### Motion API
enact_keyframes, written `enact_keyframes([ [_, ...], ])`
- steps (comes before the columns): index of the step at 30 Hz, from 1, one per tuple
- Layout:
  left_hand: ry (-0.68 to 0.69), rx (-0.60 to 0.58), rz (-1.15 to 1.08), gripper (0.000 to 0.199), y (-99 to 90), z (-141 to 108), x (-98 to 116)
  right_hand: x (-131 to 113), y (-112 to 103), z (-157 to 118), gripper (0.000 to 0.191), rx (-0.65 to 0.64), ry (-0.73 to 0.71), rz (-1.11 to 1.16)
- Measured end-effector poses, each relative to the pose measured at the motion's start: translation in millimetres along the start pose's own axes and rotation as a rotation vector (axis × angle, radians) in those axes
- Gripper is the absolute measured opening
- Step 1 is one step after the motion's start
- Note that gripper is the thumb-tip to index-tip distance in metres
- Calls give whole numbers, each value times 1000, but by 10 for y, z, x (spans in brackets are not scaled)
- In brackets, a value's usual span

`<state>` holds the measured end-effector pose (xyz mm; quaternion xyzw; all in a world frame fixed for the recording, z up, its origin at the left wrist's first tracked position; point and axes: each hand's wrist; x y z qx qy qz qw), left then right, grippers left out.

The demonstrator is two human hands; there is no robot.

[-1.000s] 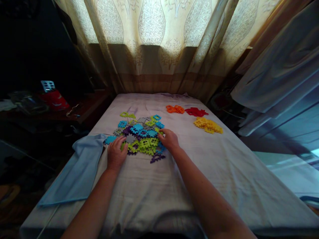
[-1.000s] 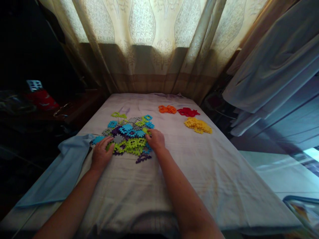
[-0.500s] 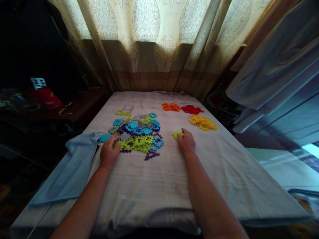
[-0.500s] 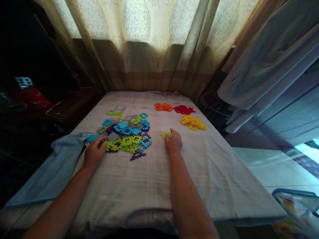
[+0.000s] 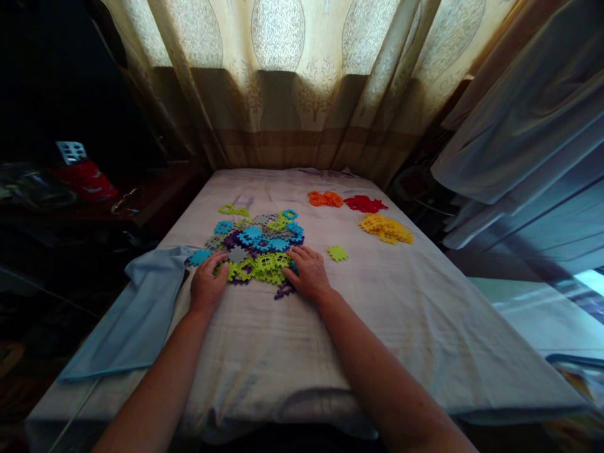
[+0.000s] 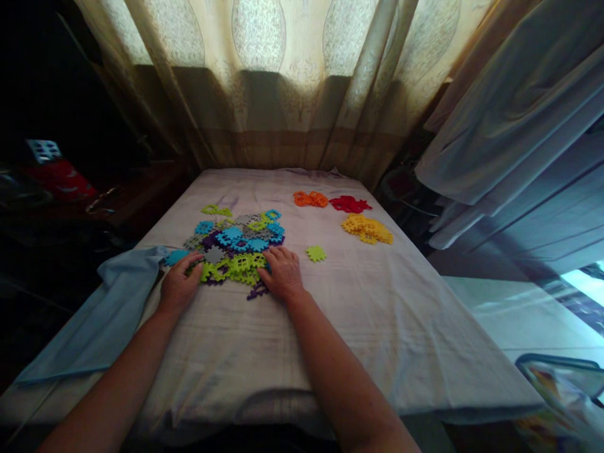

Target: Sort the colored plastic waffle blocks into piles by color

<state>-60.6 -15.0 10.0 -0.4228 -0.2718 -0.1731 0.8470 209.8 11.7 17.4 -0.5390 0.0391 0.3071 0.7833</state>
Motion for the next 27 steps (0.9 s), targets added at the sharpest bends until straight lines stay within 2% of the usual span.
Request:
enact_keyframes([
  [4, -8, -9, -1, 35, 2, 0, 1, 17, 5, -5, 40, -32, 20, 27],
  [11, -6, -11, -20, 36, 18, -5, -21, 67, 42, 2, 37, 26, 28, 60],
  [20, 6, 4, -37, 32, 30, -3, -59, 153, 157, -2, 33, 260, 37, 124],
  [24, 10, 17, -45, 32, 44, -4, -89, 315, 54, 38, 32, 366, 120, 102],
  [27, 16, 17, -42, 34, 44, 0, -103, 548, -100, 44, 36, 427, 270, 28],
])
Point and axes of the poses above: each hand's wrist, its own z-axis towards the middle knuckle, its own y-axis out of the palm, x = y × z, and after that the axes turned 6 degrees about x, right-handed
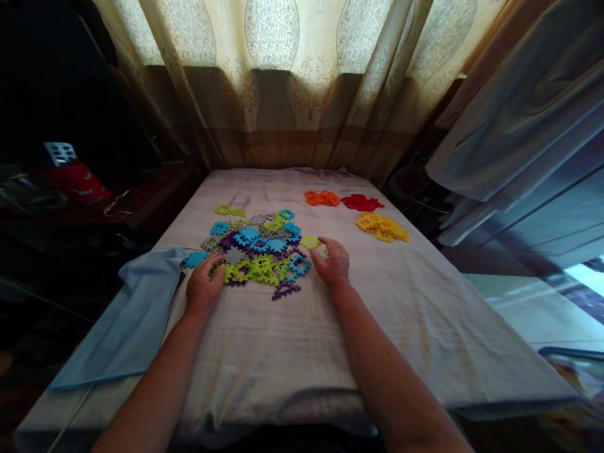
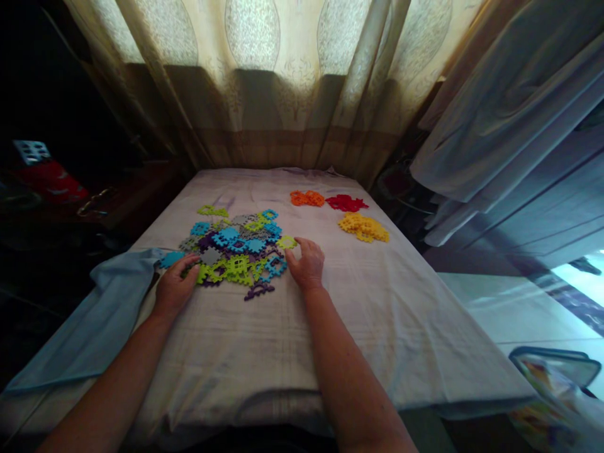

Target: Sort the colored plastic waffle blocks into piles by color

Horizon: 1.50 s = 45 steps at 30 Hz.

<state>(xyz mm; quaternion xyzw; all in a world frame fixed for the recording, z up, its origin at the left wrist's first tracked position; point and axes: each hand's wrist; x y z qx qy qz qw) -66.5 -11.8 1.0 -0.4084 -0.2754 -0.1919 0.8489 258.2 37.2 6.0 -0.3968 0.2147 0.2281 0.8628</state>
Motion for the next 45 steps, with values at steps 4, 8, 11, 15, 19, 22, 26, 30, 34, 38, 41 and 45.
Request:
enact_keyframes([
  [4, 7, -4, -6, 32, -8, 5, 5, 274, -169, 109, 44, 11, 246, -192],
  [8, 2, -2, -14, 30, -9, 5, 20, 384, -220, 119, 44, -9, 374, -297],
  [11, -2, -8, -12, 31, -13, 3, 28, 393, -212, 105, 43, -36, 388, -332],
  [15, -1, -14, -4, 33, -18, 4, 37, 384, -203, 91, 42, -20, 359, -337],
  [19, 7, -12, -12, 32, -14, 6, 36, 274, -165, 53, 35, 5, 196, -245],
  [22, 4, -19, -14, 31, -12, 4, 37, 65, -102, -23, 29, -80, -9, -117],
  [26, 1, -20, -8, 31, -14, -1, 44, -245, -22, -162, 35, -288, -279, 14],
  [30, 4, -24, -8, 32, -2, 0, 28, -388, 12, -247, 57, -477, -359, -15],
  [34, 10, -31, -14, 31, 10, 1, 6, -412, 12, -266, 58, -542, -339, -15],
  [38, 10, -35, -18, 32, 6, -5, 8, -438, 9, -269, 57, -522, -331, 7],
  [41, 7, -36, -13, 32, -3, -6, 15, -412, 3, -240, 57, -465, -332, 18],
  [45, -1, -47, -2, 31, -16, 1, 21, -221, -43, -123, 57, -318, -236, -36],
])
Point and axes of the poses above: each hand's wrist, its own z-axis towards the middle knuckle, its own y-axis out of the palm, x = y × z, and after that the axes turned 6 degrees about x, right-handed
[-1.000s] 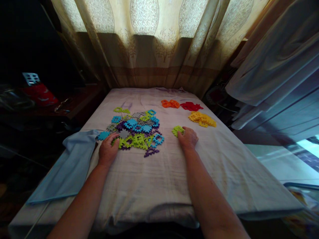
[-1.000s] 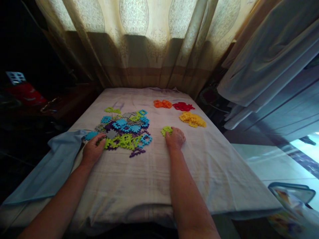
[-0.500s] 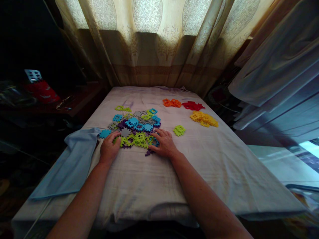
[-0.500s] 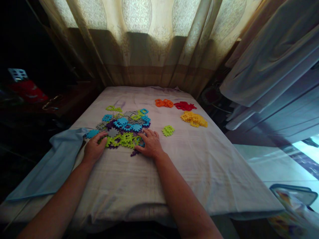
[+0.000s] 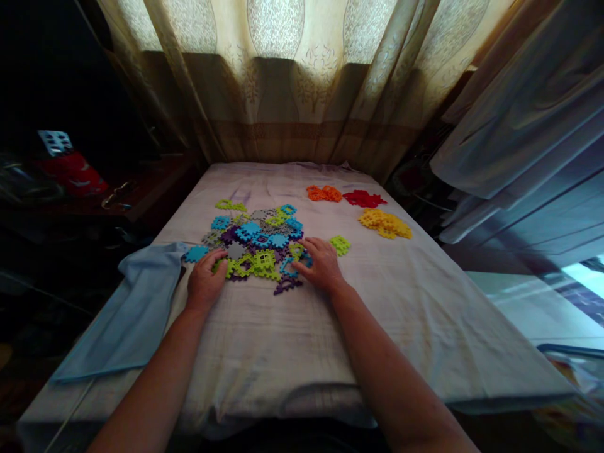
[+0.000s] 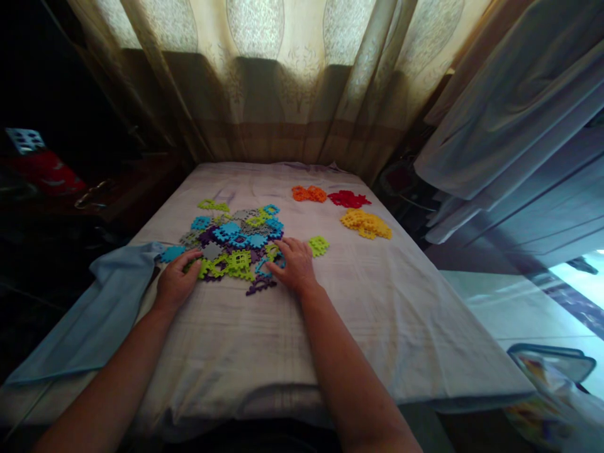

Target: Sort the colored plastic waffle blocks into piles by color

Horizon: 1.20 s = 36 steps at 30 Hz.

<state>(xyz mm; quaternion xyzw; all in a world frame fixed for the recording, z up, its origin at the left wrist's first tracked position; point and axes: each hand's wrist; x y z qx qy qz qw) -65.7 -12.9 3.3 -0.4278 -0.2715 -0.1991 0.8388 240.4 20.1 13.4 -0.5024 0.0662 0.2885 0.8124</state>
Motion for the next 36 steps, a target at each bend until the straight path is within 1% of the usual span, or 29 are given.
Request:
enact_keyframes([
  [4, 12, -12, 2, 32, -3, 1, 5, 303, -98, 46, 55, 135, 259, -132],
  [7, 15, -12, 0, 34, 4, -2, 3, 438, -140, 64, 55, 143, 413, -214],
  [11, 12, -2, -4, 34, 10, -1, 0, 461, -139, 71, 54, 119, 498, -264],
  [15, 19, 0, -4, 33, 5, -1, 16, 444, -133, 68, 55, 126, 510, -276],
  [18, 17, -3, -7, 33, 3, -4, 24, 407, -123, 60, 48, 158, 444, -243],
  [21, 14, 0, -4, 31, 8, -4, 16, 263, -72, 44, 39, 168, 289, -155],
  [25, 77, -6, 25, 30, 23, 3, 5, -98, 51, 15, 36, 82, 21, -12],
  [28, 154, -15, 59, 32, 42, 0, 9, -350, 143, 2, 43, -22, -118, 35],
  [31, 199, -21, 91, 32, 63, -13, 19, -478, 205, 3, 54, -108, -173, 30],
  [36, 198, -52, 115, 30, 69, -19, 23, -505, 239, 40, 59, -192, -186, 47],
])
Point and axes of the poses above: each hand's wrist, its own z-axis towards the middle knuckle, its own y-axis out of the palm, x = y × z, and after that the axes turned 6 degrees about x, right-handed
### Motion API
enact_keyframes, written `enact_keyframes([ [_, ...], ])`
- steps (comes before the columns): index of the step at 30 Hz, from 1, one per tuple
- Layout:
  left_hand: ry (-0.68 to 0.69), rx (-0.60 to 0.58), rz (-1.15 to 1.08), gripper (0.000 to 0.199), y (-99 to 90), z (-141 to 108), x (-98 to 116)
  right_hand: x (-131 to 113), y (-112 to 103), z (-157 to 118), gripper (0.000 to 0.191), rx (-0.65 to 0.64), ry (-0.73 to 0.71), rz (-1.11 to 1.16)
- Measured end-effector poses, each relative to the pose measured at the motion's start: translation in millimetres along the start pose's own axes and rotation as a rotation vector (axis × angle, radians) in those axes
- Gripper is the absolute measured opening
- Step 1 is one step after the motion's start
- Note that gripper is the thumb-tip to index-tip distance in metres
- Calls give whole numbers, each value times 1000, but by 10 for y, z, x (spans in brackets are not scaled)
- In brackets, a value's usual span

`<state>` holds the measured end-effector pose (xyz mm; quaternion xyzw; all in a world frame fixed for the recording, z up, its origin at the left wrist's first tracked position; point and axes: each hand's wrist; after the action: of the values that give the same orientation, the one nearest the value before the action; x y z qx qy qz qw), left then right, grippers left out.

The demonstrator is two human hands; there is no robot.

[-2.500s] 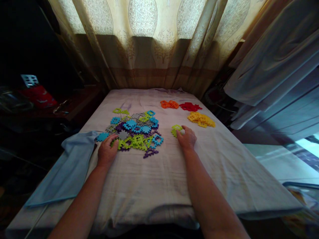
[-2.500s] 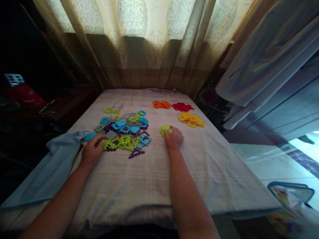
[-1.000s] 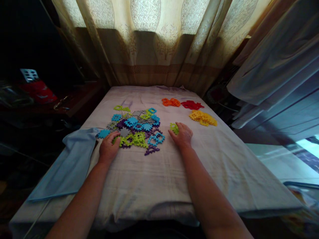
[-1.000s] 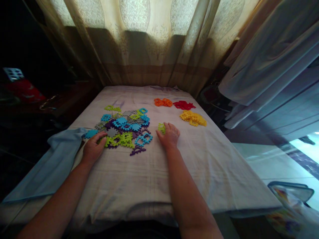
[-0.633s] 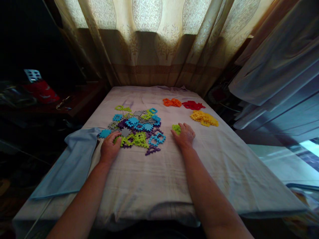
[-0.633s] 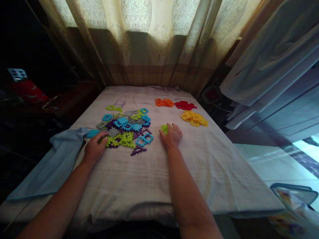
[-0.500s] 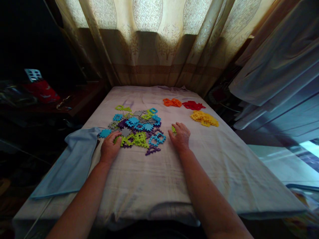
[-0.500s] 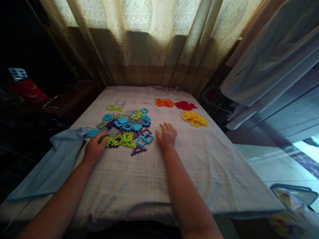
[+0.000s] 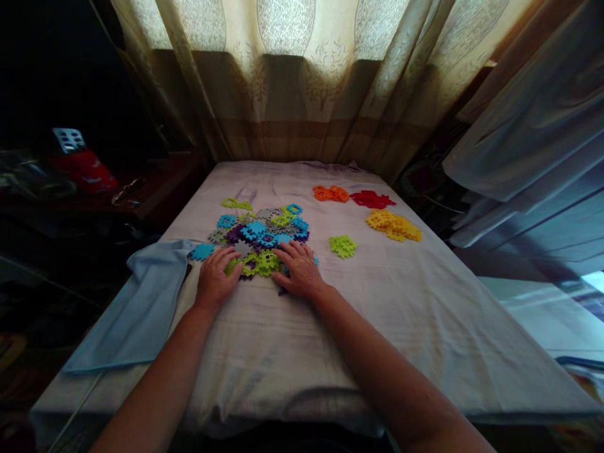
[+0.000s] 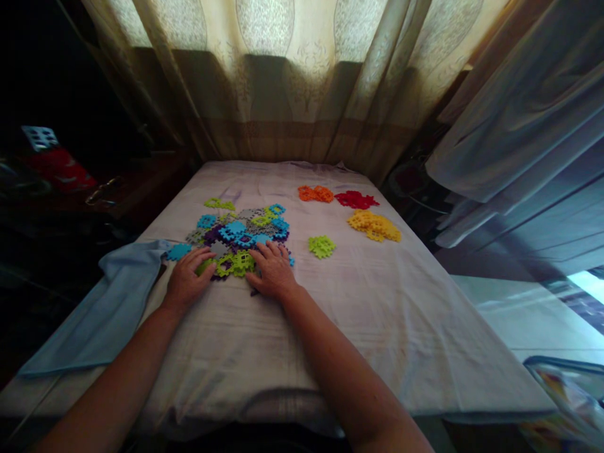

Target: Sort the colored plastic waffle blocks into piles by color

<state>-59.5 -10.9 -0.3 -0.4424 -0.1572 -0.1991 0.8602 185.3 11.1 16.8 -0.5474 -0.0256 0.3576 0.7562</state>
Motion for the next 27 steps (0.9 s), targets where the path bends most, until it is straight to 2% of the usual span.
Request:
enact_keyframes([
  [3, 6, -16, 6, 29, -4, -1, -6, 7, 6, 33, 55, -3, 8, 52],
  [9, 40, -41, 93, 34, 8, -52, 45, 5, 19, 46, 32, 77, 18, 113],
  [11, 47, -73, 133, 38, 9, -69, 76, -5, 19, 40, 34, 87, 17, 105],
  [16, 51, -127, 174, 47, -6, -78, 133, -77, 22, 51, 52, 80, 2, 48],
  [21, 70, -171, 188, 58, -20, -78, 159, -151, 22, 58, 33, 48, 16, 26],
  [24, 73, -182, 206, 58, -32, -75, 168, -142, 27, 56, 29, 106, 35, 62],
  [27, 68, -193, 227, 56, -52, -70, 176, -19, -6, 66, 30, 227, 70, 93],
])
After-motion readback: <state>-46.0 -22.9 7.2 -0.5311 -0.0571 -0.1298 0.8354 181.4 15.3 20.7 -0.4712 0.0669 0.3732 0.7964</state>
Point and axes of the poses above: each hand's wrist, its own z-axis towards the middle knuckle, its own y-axis out of the palm, x = y × z, and after that the axes turned 6 degrees about x, right-handed
